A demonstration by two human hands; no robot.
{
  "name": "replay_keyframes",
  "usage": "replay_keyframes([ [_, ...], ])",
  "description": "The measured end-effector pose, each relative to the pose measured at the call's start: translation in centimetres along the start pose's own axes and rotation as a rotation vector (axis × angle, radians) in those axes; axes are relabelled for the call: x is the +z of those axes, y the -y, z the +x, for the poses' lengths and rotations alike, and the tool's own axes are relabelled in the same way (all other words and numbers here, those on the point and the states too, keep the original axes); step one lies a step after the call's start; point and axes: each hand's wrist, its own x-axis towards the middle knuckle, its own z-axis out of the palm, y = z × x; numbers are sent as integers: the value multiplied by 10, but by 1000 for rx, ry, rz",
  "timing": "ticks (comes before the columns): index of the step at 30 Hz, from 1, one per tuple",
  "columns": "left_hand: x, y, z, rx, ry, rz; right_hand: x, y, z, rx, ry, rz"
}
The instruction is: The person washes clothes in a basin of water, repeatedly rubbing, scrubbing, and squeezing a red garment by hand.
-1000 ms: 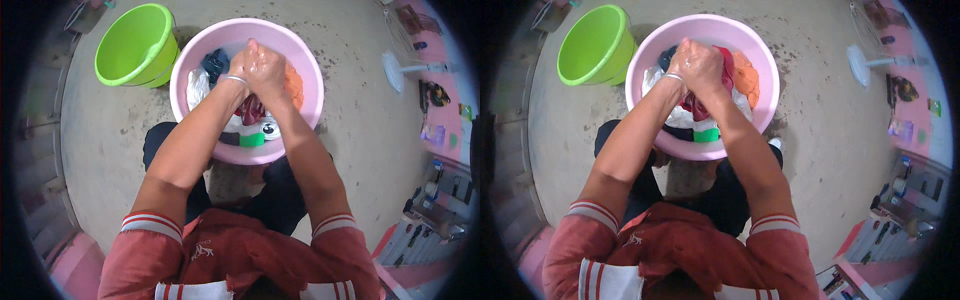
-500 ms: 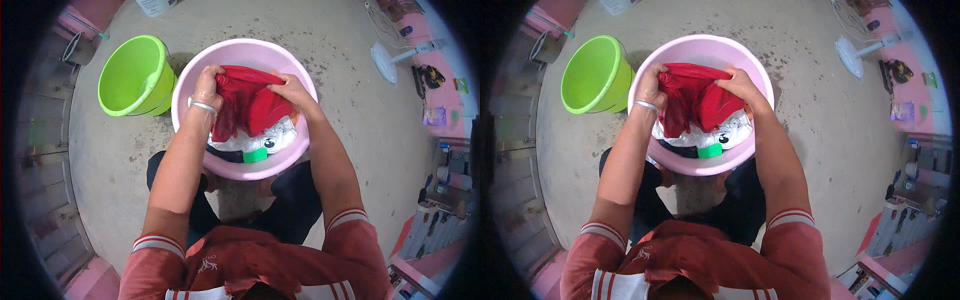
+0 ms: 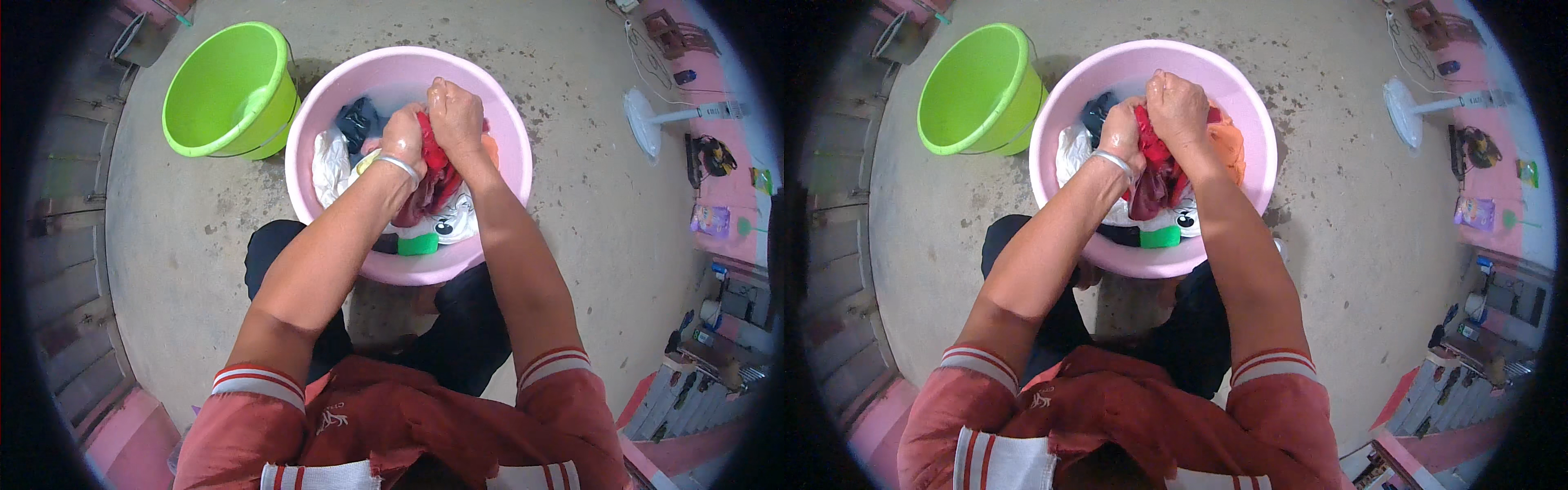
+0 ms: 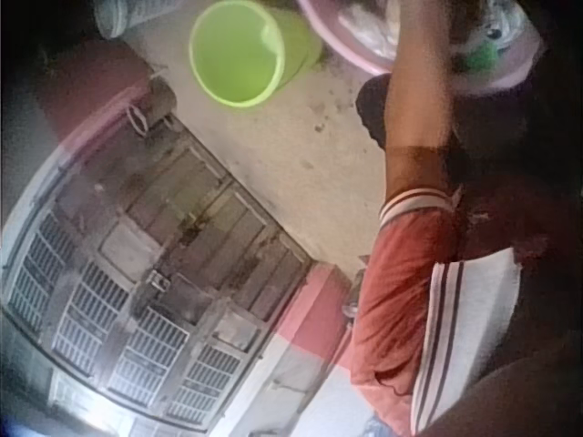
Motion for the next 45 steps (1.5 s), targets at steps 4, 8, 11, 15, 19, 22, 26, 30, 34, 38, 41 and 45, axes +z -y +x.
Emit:
replay_keyframes([
  [4, -92, -37, 47, 319, 78, 688, 5, 80, -29, -215, 104, 252],
  [8, -15, -3, -5, -231, 29, 143, 0, 1, -28, 1, -54, -21],
  [11, -8, -16, -25, -309, 277, 640, -23, -31, -9, 257, 132, 105],
  [15, -14, -45, -27, 77, 340, 1236, -61, -20, -14, 286, 541, 679],
  [19, -5, -55, -28, 151, 144, 643, -69, -18, -16, 374, 853, 395],
  [22, -3, -39, -20, 128, -1, 359, -53, -63, -23, 207, 687, 129],
  [26, -29, -34, 9, 214, -149, 431, -58, -58, -11, 557, 590, 753],
  [30, -59, -29, 44, 7, -162, 211, -37, 43, -26, 177, 348, 718],
  [34, -70, -23, 34, -130, 624, -176, 3, 59, -33, -88, 67, 153],
  [38, 1, -5, 0, 26, -116, 137, -1, -1, -9, -49, -4, -4],
  [41, -7, -5, 12, 145, -109, 174, -1, 15, -17, -142, -28, 168],
  [45, -45, 5, 29, 85, 171, 647, -12, 32, -26, -49, 115, 81],
])
